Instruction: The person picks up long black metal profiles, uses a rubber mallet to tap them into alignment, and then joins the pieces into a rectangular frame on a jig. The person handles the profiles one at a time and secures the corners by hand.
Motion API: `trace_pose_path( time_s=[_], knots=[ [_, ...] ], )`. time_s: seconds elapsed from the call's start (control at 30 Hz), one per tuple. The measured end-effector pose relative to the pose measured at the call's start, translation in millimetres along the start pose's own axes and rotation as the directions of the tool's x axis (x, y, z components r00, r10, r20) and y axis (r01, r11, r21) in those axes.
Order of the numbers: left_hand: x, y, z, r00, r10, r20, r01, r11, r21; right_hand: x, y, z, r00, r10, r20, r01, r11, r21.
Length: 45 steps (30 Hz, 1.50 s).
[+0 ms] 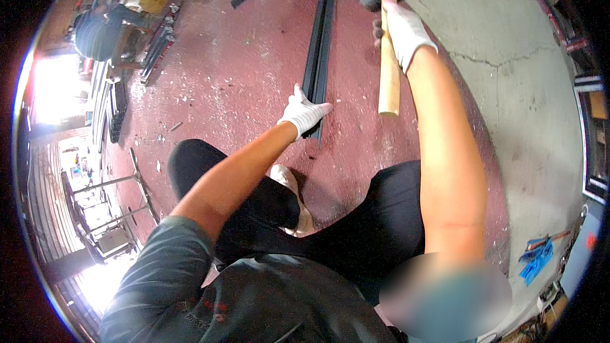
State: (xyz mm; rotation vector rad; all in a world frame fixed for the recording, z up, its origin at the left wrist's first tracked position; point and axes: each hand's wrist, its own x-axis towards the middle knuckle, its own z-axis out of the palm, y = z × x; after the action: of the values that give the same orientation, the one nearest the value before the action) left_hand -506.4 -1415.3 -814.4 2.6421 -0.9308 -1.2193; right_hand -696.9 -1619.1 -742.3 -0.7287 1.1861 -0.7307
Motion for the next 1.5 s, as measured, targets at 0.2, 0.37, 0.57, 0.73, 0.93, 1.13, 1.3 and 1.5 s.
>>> trace_pose_path(
  time_s=[0.2,0.37,0.57,0.73,0.93,1.13,1.3,1.5],
  knots=[
    [0,42,-83,0.984,-0.002,0.180,0.039,0.979,-0.199,16,5,-2,0.999,-0.007,-0.042,0.007,1.000,-0.009],
    [13,43,-86,0.956,0.043,0.289,0.103,0.876,-0.471,-6,12,-14,0.996,0.074,-0.049,-0.079,0.989,-0.121],
    [22,46,-97,0.865,0.106,0.490,0.283,0.703,-0.652,8,36,-55,0.976,0.170,-0.134,-0.188,0.972,-0.141],
    [16,52,-112,0.892,0.076,0.446,0.310,0.616,-0.724,16,42,-50,0.965,0.188,-0.185,-0.219,0.961,-0.169],
    [15,59,-116,0.886,0.112,0.450,0.314,0.570,-0.760,-5,38,-17,0.982,0.120,-0.147,-0.150,0.965,-0.213],
    [14,63,-123,0.892,0.136,0.431,0.310,0.510,-0.803,-24,30,16,0.983,0.182,-0.032,-0.185,0.962,-0.200],
    [17,62,-130,0.891,0.152,0.427,0.315,0.470,-0.825,-25,32,30,0.977,0.210,-0.018,-0.208,0.948,-0.242],
    [15,57,-134,0.903,0.132,0.409,0.288,0.521,-0.803,-16,39,24,0.977,0.212,-0.011,-0.208,0.944,-0.254]
  ],
)
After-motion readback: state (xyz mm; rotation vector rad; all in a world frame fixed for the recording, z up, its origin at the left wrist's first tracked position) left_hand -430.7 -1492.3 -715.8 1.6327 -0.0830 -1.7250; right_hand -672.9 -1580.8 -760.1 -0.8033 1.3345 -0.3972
